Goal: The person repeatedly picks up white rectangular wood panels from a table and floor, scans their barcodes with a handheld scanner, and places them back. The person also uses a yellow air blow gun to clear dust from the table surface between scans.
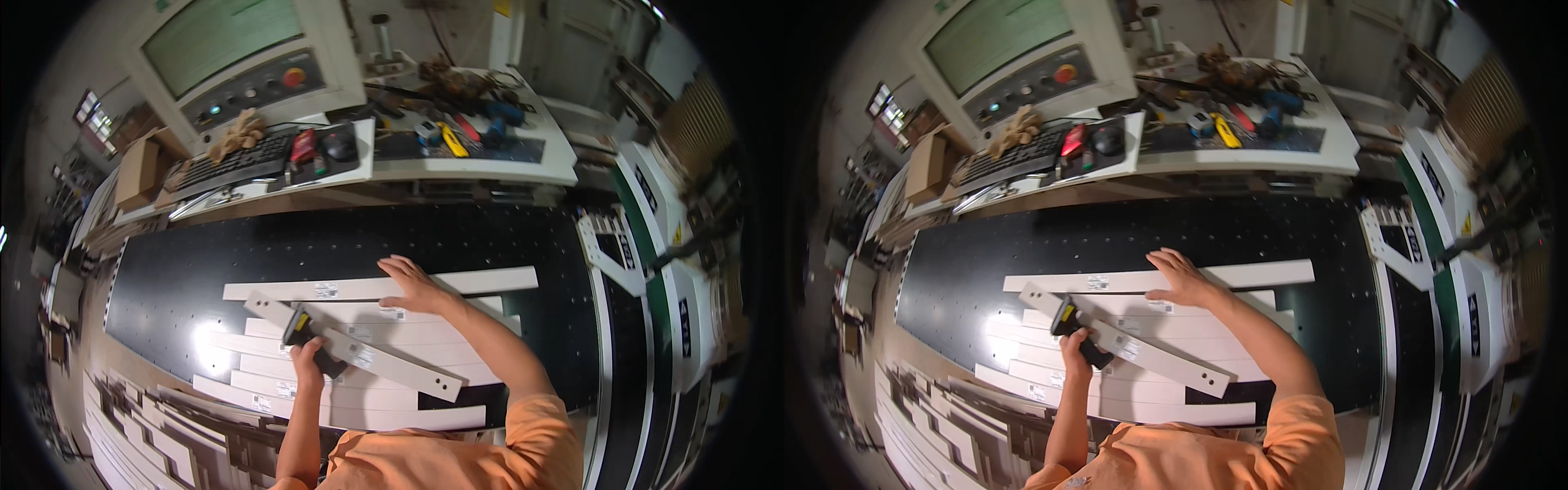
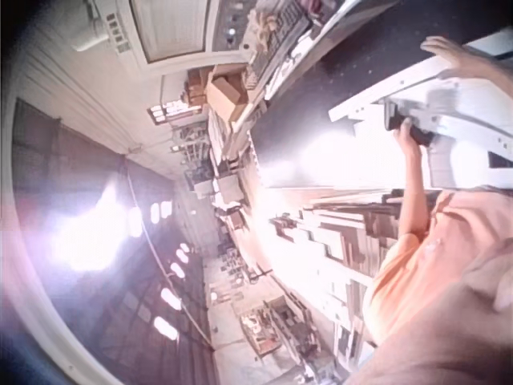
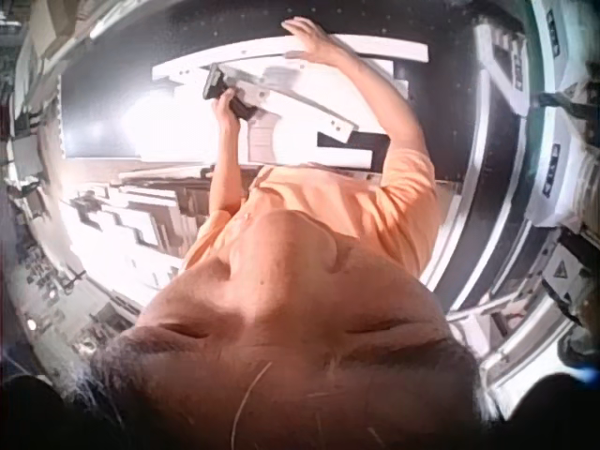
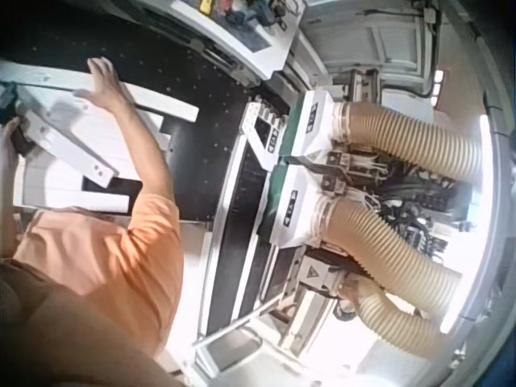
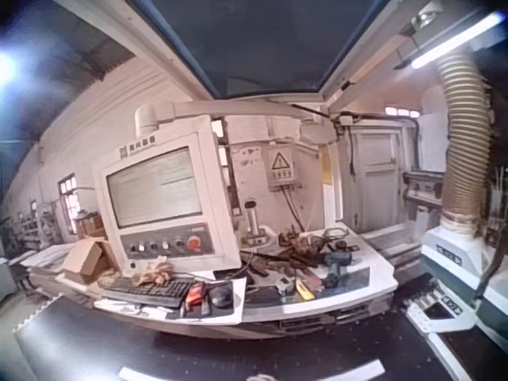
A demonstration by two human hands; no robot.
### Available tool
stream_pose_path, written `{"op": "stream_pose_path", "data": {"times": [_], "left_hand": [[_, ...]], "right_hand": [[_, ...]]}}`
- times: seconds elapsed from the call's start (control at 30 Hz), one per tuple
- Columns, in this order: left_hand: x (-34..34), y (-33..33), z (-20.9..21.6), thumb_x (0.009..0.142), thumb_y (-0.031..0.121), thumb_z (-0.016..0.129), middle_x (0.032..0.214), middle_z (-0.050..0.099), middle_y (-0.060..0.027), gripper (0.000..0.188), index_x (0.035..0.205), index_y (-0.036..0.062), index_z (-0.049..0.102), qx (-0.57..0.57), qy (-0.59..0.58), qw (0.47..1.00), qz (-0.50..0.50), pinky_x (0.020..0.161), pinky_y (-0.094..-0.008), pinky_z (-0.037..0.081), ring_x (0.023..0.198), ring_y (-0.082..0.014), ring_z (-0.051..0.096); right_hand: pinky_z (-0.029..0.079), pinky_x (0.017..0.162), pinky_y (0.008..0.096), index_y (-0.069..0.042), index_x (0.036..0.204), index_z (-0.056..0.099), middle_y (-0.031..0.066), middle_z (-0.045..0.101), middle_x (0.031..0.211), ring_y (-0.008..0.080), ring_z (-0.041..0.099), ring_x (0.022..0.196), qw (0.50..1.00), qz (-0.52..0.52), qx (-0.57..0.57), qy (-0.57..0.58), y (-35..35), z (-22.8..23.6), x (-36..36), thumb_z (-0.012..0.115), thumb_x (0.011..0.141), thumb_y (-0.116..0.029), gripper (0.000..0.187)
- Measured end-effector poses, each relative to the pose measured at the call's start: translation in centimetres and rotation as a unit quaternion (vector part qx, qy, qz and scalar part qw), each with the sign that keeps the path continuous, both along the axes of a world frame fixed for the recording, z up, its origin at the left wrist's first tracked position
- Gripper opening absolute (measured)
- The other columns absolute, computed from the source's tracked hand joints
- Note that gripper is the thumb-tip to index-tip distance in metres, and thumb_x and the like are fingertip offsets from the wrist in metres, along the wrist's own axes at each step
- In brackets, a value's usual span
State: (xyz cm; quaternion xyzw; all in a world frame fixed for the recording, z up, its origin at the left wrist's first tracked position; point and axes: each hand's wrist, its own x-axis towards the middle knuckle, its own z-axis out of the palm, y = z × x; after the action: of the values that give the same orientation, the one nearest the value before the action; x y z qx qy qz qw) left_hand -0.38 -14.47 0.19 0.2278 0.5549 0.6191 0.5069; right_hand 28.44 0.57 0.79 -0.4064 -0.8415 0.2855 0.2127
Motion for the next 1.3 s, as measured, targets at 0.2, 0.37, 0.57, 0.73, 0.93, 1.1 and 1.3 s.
{"op": "stream_pose_path", "data": {"times": [0.2, 0.37, 0.57, 0.73, 0.93, 1.1, 1.3], "left_hand": [[-5.8, -4.5, -2.4, 0.086, 0.034, 0.069, 0.088, 0.062, -0.0071, 0.033, 0.096, 0.0029, 0.063, -0.031, -0.006, 0.998, 0.049, 0.061, -0.0397, 0.061, 0.078, -0.023, 0.067], [-7.4, -5.6, -3.1, 0.089, 0.034, 0.066, 0.09, 0.062, -0.0066, 0.031, 0.099, 0.0049, 0.062, -0.02, -0.007, 1.0, 0.007, 0.07, -0.0404, 0.061, 0.081, -0.0228, 0.067], [-8.4, -5.1, -3.3, 0.092, 0.04, 0.061, 0.086, 0.063, -0.0024, 0.032, 0.098, 0.008, 0.065, -0.034, 0.053, 0.998, -0.023, 0.057, -0.0311, 0.051, 0.071, -0.0162, 0.062], [-8.4, -5.1, -3.2, 0.087, 0.04, 0.065, 0.088, 0.063, -0.0025, 0.036, 0.104, 0.0093, 0.061, -0.058, 0.052, 0.997, -0.01, 0.044, -0.0239, 0.042, 0.06, -0.0123, 0.058], [-7.8, -5.4, -2.5, 0.09, 0.044, 0.063, 0.082, 0.062, -0.0021, 0.038, 0.098, 0.0075, 0.065, -0.053, 0.047, 0.998, 0.0, 0.047, -0.0253, 0.044, 0.056, -0.0121, 0.055], [-6.8, -4.9, -2.2, 0.088, 0.044, 0.062, 0.08, 0.058, -0.0006, 0.038, 0.098, 0.0077, 0.063, -0.045, 0.068, 0.997, 0.014, 0.042, -0.0242, 0.036, 0.059, -0.01, 0.053], [-7.0, -5.1, -1.9, 0.084, 0.041, 0.067, 0.077, 0.057, 0.0002, 0.035, 0.097, 0.0078, 0.064, -0.044, 0.067, 0.997, 0.018, 0.041, -0.0235, 0.038, 0.053, -0.0112, 0.053]], "right_hand": [[0.04, 0.108, 0.0407, -0.01, 0.131, 0.064, 0.007, 0.055, 0.125, 0.0274, 0.047, 0.122, 0.989, -0.041, 0.101, -0.104, 4.3, -0.6, 7.1, 0.081, 0.082, -0.044, 0.063], [0.041, 0.105, 0.0422, -0.01, 0.125, 0.069, 0.0083, 0.059, 0.123, 0.0283, 0.049, 0.121, 0.963, -0.171, 0.172, -0.121, 7.8, -1.1, 13.2, 0.078, 0.084, -0.036, 0.049], [0.042, 0.101, 0.0428, -0.013, 0.107, 0.072, 0.0017, 0.066, 0.112, 0.0254, 0.054, 0.118, 0.918, -0.257, 0.221, -0.206, 13.2, -0.9, 18.2, 0.076, 0.084, -0.031, 0.029], [0.038, 0.109, 0.0476, -0.014, 0.122, 0.068, 0.0067, 0.069, 0.118, 0.03, 0.057, 0.12, 0.914, -0.261, 0.127, -0.283, 16.2, 0.8, 22.2, 0.069, 0.093, -0.037, 0.037], [0.037, 0.111, 0.0492, -0.014, 0.125, 0.066, 0.0058, 0.067, 0.124, 0.0314, 0.054, 0.125, 0.892, -0.317, 0.11, -0.302, 14.0, 0.4, 27.8, 0.068, 0.094, -0.038, 0.039], [0.04, 0.107, 0.0488, -0.013, 0.118, 0.069, 0.0068, 0.064, 0.125, 0.0306, 0.052, 0.126, 0.868, -0.356, 0.149, -0.313, 13.5, 0.0, 28.3, 0.067, 0.095, -0.033, 0.031], [0.049, 0.101, 0.0526, 0.006, 0.128, 0.051, 0.0266, 0.051, 0.132, 0.0437, 0.055, 0.123, 0.811, -0.583, 0.03, 0.029, 11.8, -3.5, 18.9, 0.062, 0.098, -0.013, 0.037]]}}
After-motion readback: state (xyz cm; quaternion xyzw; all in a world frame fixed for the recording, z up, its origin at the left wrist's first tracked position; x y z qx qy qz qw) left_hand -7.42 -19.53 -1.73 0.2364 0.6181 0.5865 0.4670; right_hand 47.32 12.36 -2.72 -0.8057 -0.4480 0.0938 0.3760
